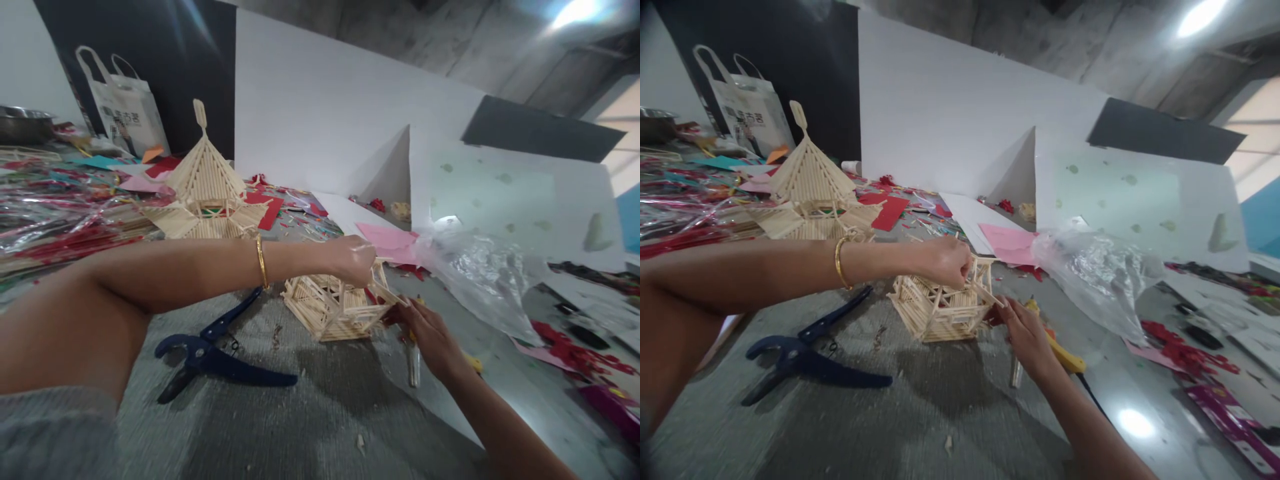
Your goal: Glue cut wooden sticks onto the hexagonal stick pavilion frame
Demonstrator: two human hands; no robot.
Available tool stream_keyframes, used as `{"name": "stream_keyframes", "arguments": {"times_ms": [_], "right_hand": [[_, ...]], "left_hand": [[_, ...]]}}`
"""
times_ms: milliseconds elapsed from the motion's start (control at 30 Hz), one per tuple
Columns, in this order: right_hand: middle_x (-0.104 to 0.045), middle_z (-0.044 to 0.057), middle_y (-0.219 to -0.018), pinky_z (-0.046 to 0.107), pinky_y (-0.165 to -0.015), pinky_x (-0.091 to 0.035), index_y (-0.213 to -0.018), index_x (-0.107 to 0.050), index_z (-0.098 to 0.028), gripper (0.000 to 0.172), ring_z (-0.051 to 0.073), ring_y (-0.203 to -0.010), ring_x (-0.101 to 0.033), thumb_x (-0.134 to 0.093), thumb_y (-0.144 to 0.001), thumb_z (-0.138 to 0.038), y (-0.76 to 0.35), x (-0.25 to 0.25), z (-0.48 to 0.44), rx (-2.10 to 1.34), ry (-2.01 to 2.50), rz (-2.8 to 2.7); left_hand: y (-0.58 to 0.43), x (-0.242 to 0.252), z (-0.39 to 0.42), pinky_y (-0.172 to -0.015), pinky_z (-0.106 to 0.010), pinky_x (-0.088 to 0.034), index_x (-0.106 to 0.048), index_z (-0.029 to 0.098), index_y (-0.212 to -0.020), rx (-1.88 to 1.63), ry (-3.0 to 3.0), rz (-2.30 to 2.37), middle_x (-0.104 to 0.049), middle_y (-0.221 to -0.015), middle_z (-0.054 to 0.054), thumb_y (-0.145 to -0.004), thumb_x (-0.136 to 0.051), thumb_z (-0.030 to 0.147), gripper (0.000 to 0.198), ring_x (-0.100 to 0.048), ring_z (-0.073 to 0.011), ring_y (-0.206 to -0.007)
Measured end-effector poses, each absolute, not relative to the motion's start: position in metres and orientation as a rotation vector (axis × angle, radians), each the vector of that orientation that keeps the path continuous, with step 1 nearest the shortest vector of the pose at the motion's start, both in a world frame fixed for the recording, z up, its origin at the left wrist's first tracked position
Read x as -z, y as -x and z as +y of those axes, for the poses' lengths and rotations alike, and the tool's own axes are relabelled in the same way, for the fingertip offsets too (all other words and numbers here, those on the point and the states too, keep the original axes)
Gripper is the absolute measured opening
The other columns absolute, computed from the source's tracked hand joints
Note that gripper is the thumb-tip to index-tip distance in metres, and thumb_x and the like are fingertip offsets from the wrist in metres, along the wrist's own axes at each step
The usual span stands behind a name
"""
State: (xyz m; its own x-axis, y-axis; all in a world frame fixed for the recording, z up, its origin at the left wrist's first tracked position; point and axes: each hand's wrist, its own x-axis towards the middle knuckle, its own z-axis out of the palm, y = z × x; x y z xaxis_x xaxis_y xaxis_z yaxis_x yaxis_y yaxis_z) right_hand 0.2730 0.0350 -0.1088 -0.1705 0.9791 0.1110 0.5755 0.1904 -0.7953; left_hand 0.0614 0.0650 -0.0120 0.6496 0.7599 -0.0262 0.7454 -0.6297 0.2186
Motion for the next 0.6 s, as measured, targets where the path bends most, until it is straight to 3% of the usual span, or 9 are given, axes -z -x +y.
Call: {"name": "stream_keyframes", "arguments": {"times_ms": [233, 600], "right_hand": [[-0.067, 0.009, -0.079, 0.033, -0.071, -0.05, -0.082, -0.064, -0.017, 0.06, 0.021, -0.074, -0.062, -0.039, -0.077, -0.071, -0.2749, 0.1113, 0.038, -0.725, 1.412, -1.879], [-0.067, 0.01, -0.082, 0.027, -0.05, -0.049, -0.073, -0.065, -0.017, 0.06, 0.023, -0.077, -0.062, -0.038, -0.078, -0.071, -0.2755, 0.1103, 0.0379, -0.665, 1.545, -1.847]], "left_hand": [[-0.061, 0.0097, 0.0631, -0.061, -0.027, -0.039, -0.07, 0.006, -0.085, -0.087, -2.716, 1.179, -0.066, -0.076, -0.013, -0.063, -0.053, 0.012, 0.029, -0.053, -0.0161, -0.067], [-0.0609, 0.0091, 0.0625, -0.059, -0.027, -0.04, -0.069, 0.001, -0.089, -0.093, -2.77, 1.148, -0.067, -0.086, -0.018, -0.063, -0.054, 0.01, 0.032, -0.057, -0.0202, -0.075]]}}
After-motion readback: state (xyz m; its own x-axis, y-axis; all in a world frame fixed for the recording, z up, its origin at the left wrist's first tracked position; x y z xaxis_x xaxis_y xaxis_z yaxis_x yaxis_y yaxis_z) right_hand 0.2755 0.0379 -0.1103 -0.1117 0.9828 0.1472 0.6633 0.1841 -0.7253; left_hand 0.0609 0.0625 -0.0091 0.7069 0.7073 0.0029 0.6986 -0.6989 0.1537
